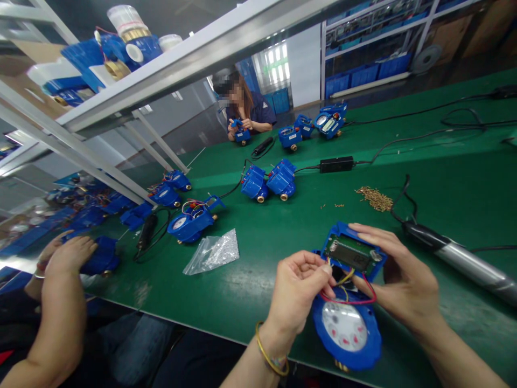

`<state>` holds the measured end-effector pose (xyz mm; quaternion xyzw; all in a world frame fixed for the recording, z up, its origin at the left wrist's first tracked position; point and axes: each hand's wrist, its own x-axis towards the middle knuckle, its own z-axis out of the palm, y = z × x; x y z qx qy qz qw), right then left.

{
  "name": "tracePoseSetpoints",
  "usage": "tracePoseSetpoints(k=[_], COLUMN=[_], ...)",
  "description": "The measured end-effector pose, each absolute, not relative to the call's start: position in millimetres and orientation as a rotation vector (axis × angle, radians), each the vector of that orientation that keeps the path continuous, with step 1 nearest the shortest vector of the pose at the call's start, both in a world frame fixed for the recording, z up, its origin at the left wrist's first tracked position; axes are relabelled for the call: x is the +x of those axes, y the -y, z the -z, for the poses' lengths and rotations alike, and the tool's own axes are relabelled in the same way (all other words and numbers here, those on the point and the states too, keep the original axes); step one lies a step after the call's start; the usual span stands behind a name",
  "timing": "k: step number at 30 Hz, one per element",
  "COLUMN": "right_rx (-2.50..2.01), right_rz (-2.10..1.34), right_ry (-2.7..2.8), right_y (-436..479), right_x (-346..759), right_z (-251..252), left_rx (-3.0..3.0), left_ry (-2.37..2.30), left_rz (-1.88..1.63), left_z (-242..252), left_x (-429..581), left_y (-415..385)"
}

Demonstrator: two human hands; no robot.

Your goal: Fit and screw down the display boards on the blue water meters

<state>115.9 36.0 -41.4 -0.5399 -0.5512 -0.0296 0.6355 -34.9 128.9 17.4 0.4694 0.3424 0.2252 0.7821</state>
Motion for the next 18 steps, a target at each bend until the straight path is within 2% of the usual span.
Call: tracePoseSetpoints(k=[18], right_rx=[-1.254], right_rz=[0.107], right_ry=[1.279], right_y=[-33.6], right_x=[115.0], right_z=[38.1], left_rx=[0.971], left_ry=[-0.710], left_rz=[-0.443], left_z=[-16.4], left_x=[-34.5], left_y=[-132.0])
